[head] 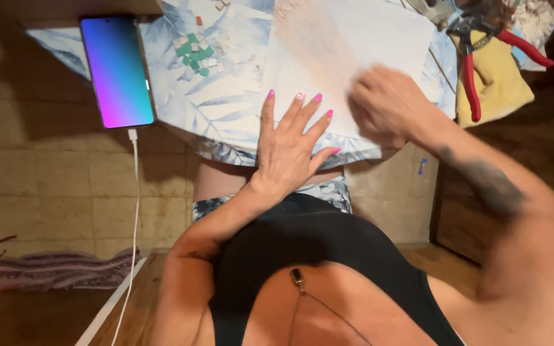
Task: Assembling a mosaic project by picking up small tiles and placing them on a surface
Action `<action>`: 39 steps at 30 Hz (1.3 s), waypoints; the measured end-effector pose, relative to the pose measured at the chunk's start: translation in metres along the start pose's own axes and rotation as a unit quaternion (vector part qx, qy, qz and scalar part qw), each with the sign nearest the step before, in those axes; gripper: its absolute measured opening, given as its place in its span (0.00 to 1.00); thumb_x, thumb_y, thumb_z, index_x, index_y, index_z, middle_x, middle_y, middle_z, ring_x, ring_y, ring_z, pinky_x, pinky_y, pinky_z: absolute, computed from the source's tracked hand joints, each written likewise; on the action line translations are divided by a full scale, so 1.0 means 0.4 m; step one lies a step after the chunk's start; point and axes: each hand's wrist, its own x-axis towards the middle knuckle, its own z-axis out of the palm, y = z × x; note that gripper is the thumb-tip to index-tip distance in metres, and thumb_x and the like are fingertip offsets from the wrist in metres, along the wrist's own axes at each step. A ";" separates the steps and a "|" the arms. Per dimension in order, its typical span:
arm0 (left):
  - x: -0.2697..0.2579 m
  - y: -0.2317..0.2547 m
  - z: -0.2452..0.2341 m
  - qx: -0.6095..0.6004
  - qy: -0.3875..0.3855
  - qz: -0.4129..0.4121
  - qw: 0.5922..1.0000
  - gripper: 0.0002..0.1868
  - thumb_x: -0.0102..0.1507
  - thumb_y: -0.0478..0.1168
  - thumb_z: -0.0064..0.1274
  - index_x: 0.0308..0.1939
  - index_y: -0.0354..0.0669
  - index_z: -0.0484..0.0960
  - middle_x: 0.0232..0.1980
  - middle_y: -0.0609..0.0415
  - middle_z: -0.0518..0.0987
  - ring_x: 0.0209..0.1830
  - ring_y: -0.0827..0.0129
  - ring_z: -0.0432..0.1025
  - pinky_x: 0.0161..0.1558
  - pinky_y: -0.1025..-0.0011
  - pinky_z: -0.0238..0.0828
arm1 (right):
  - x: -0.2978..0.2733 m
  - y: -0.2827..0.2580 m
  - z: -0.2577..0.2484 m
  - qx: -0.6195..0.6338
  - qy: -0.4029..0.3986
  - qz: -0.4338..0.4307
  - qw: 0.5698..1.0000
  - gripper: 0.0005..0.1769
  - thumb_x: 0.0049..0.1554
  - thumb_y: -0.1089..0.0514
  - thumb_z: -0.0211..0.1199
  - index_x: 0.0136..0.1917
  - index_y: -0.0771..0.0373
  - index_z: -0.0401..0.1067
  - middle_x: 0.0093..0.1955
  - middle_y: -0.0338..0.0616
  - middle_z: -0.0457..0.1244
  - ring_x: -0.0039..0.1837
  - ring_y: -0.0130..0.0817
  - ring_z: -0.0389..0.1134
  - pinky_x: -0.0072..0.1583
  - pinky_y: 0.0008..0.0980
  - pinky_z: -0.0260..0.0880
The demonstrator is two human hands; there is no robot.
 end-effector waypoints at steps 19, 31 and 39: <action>0.080 0.026 -0.073 -0.405 0.117 -0.121 0.899 0.11 0.58 0.34 0.43 0.45 0.41 0.74 0.40 0.49 0.77 0.40 0.61 0.73 0.41 0.70 0.71 | 0.048 -0.186 -0.072 0.551 0.281 0.200 0.759 0.16 0.58 0.57 0.43 0.31 0.63 0.60 0.26 0.39 0.50 0.32 0.26 0.49 0.39 0.24 0.54; 0.067 -0.016 -0.101 -0.334 0.191 -0.086 0.919 0.14 0.57 0.31 0.44 0.47 0.36 0.71 0.43 0.45 0.75 0.45 0.54 0.70 0.45 0.64 0.69 | 0.117 -0.152 -0.112 0.456 0.226 0.145 0.849 0.12 0.55 0.59 0.52 0.32 0.65 0.63 0.26 0.42 0.51 0.28 0.31 0.52 0.33 0.25 0.52; 0.035 -0.123 -0.096 -0.161 0.322 -0.055 0.931 0.13 0.54 0.32 0.44 0.43 0.36 0.74 0.42 0.47 0.74 0.50 0.50 0.66 0.51 0.59 0.61 | 0.409 -0.063 -0.042 0.134 0.217 0.057 0.965 0.03 0.48 0.64 0.52 0.36 0.65 0.60 0.29 0.48 0.55 0.32 0.47 0.62 0.32 0.38 0.61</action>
